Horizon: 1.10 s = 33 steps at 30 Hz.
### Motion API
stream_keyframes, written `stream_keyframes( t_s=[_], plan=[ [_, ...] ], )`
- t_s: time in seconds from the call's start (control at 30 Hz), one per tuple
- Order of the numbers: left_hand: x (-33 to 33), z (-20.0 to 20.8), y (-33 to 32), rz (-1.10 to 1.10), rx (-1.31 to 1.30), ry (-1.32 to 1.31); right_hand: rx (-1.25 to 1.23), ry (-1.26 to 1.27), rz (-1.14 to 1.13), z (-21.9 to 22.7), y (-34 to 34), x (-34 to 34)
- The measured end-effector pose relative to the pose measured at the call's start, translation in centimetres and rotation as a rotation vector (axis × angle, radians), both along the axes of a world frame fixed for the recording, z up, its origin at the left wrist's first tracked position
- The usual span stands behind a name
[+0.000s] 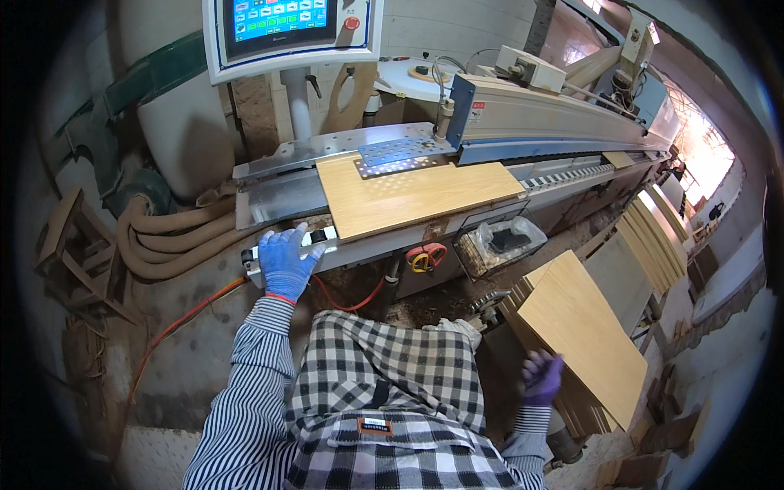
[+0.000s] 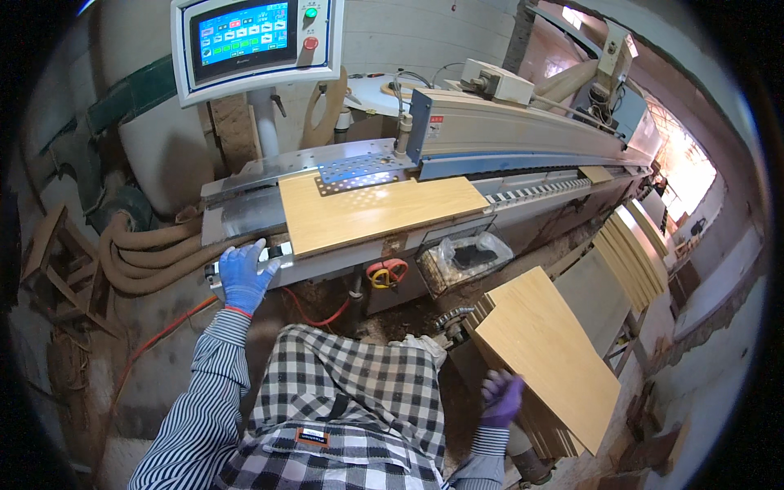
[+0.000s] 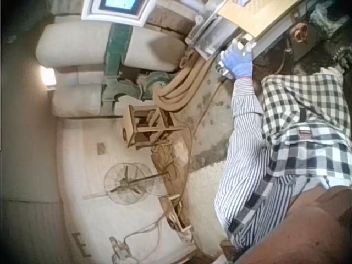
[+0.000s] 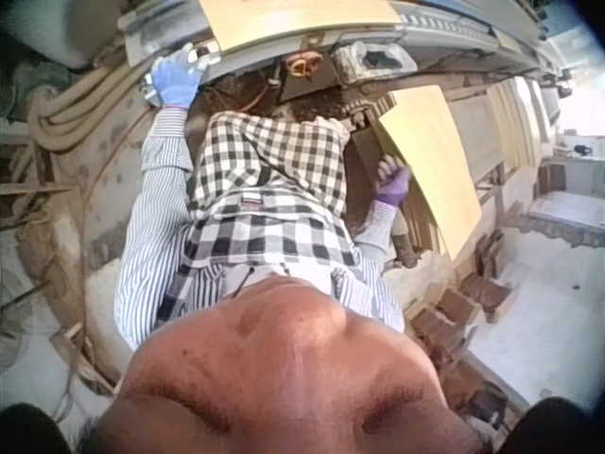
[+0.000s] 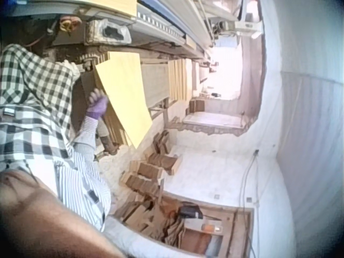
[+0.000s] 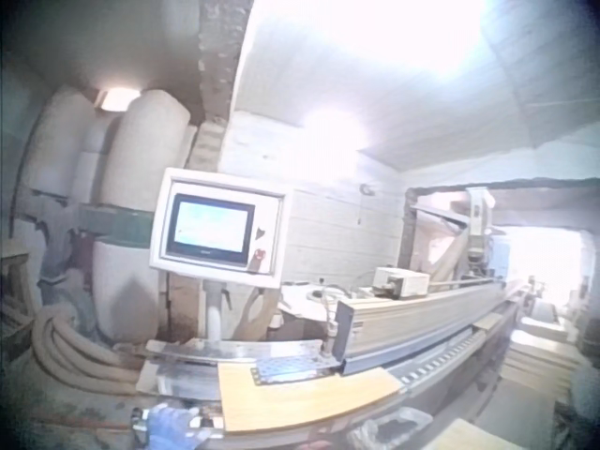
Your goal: The person repeatedly feeds rectangular wooden boards through a stationary belt sander, one at a time, using both hands. After each pass, the person removes the board and places it on a stack to the right, then picks up the next board from a pile on the left and repeats the process.
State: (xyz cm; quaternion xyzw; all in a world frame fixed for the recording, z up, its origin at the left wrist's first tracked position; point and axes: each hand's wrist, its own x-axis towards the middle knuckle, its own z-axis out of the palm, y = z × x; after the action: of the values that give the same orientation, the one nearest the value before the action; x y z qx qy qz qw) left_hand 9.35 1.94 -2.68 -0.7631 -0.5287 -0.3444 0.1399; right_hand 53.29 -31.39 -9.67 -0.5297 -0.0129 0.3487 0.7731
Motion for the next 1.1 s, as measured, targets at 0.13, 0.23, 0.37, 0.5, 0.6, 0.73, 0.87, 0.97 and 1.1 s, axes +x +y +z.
stream_keyframes(
  t_s=[0.13, 0.23, 0.37, 0.5, 0.6, 0.73, 0.87, 0.97, 1.1],
  plan=[
    [0.3, 0.4, -0.2, 0.011, -0.057, 0.027, 0.095, 0.046, -0.42, -1.5, -3.0, 4.1],
    [0.3, 0.4, -0.4, -0.004, -0.032, 0.024, 0.145, -0.01, -0.247, -3.0, -3.8, 3.9],
    [0.2, 0.5, -0.5, 0.003, -0.072, 0.026, 0.078, 0.173, -0.043, -0.3, -3.6, -1.3],
    [0.1, 0.7, -0.5, 0.002, -0.093, 0.036, 0.149, 0.125, -0.309, -0.7, -7.0, -0.8],
    [-0.1, 0.7, -0.4, -0.001, -0.149, 0.04, 0.074, 0.24, -0.503, -1.3, -10.3, 2.5],
    [-1.2, 0.6, -0.5, -0.07, -0.175, 0.079, -0.012, 0.062, -0.389, -0.2, -11.0, 1.5],
    [-1.9, 1.1, -2.3, -0.127, -0.215, 0.105, 0.137, -0.056, -0.236, -1.4, -10.2, 0.6],
    [-1.9, 2.2, -5.4, -0.232, -0.29, 0.038, 0.112, -0.196, -0.051, 0.4, -6.4, -2.2],
    [-1.0, 3.8, -10.1, -0.486, -0.331, -0.076, 0.169, -0.414, 0.141, 0.9, 0.6, -6.1]
  ],
)
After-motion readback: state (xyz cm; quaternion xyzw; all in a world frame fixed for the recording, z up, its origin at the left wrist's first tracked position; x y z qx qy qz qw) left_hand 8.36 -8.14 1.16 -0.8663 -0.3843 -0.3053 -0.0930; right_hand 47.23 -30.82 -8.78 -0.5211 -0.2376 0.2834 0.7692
